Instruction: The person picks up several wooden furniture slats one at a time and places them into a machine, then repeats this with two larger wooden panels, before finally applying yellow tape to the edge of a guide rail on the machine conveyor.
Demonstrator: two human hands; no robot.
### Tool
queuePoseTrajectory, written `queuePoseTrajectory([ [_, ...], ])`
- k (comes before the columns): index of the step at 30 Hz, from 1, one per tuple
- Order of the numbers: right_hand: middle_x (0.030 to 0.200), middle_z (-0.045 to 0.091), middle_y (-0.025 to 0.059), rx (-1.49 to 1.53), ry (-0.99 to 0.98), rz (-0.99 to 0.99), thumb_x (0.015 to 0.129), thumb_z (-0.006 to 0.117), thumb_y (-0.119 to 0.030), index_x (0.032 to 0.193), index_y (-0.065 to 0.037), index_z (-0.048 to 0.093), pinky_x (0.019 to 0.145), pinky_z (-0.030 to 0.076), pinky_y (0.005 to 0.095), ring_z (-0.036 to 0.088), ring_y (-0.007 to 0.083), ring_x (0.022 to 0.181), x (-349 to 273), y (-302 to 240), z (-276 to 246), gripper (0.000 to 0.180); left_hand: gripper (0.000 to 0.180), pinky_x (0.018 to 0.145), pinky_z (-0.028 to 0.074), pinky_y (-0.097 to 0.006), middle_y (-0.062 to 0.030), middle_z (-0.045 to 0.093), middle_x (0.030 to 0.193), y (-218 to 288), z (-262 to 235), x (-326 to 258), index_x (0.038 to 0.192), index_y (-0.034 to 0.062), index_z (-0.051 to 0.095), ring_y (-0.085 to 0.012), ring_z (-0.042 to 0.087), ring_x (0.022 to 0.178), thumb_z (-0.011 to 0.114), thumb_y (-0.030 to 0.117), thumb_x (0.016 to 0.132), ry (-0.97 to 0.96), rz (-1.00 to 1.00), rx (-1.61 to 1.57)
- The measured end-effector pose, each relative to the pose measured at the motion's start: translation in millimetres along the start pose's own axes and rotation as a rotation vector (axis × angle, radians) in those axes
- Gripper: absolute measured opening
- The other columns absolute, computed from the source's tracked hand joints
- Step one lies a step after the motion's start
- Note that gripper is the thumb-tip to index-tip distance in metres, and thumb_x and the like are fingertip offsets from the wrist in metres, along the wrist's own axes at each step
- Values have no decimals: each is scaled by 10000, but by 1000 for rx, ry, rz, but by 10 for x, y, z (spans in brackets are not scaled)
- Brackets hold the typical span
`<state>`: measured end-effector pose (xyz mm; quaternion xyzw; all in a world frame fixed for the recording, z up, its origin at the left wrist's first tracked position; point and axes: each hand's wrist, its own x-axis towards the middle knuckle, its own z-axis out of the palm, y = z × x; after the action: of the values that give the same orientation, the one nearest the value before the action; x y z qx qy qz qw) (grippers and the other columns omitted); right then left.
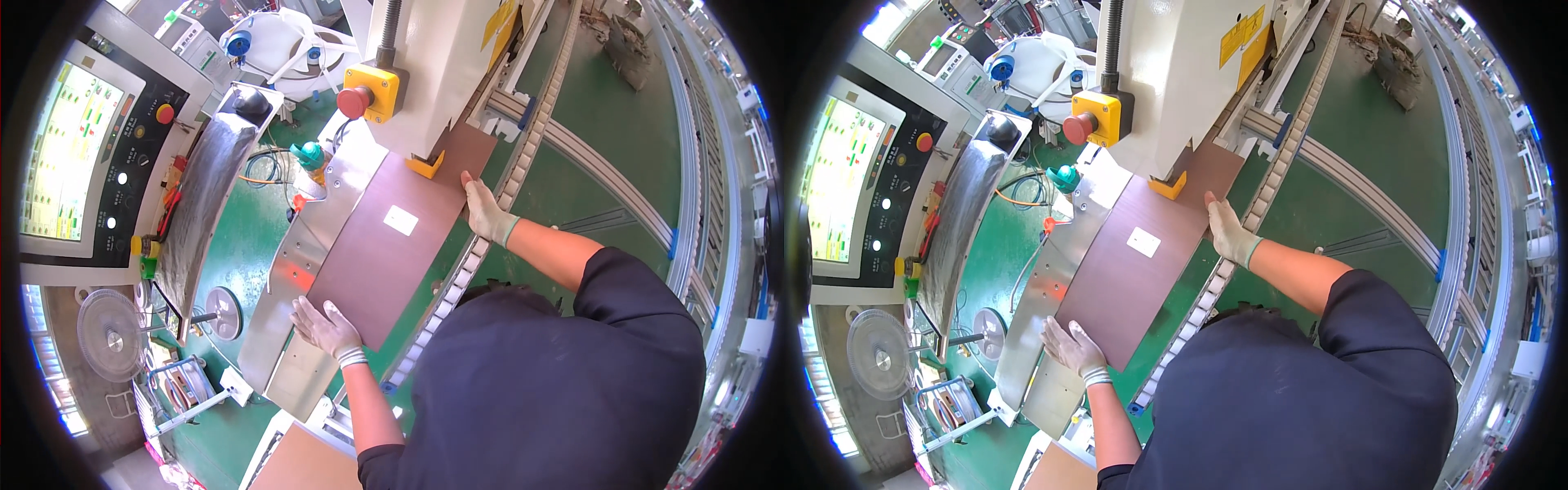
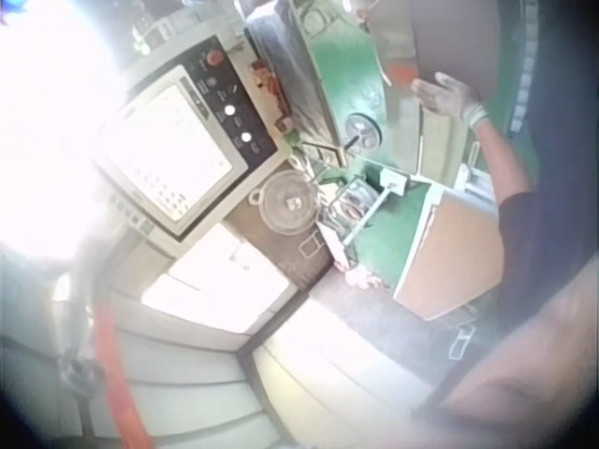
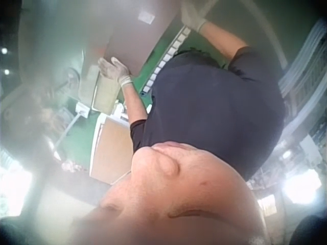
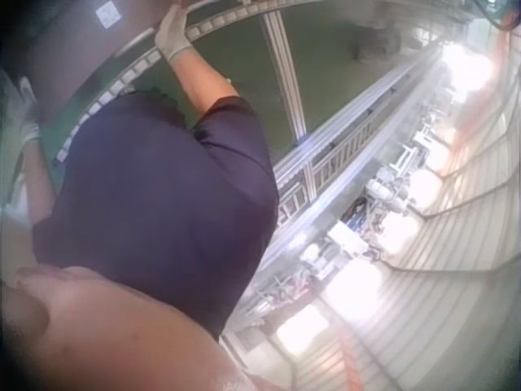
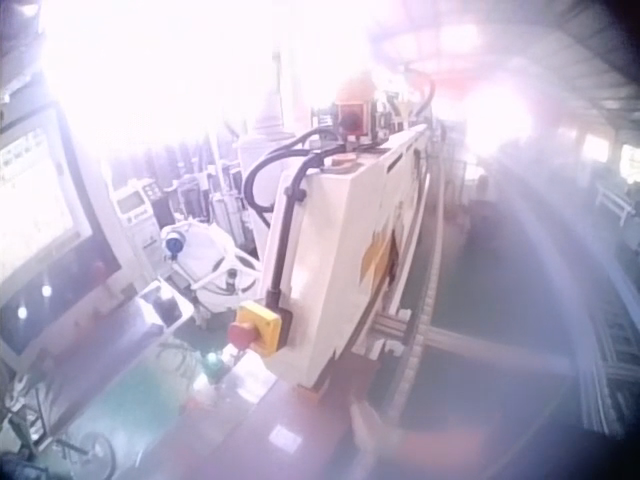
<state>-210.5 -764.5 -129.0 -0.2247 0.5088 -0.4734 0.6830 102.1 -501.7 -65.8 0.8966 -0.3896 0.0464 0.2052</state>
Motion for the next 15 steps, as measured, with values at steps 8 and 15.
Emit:
queuePoseTrajectory([
  [8,1629,348,92,-96,14,-9,1085,460,-159,1583,33,243,1256,257,336,326,184,1500,-325,-168,334,577,638,1254,117,-612,-184,346,1669,497,282,169,1552,85,456,-433,228,1559,545,425,1020,-90,39,66],
  [15,1361,363,112,-394,-13,-122,1099,458,-379,1334,28,335,1045,273,346,339,203,1249,-205,-28,109,486,610,1219,141,-659,-181,390,1632,719,356,338,1530,119,464,-437,274,1531,499,427,1005,-105,94,69],
])
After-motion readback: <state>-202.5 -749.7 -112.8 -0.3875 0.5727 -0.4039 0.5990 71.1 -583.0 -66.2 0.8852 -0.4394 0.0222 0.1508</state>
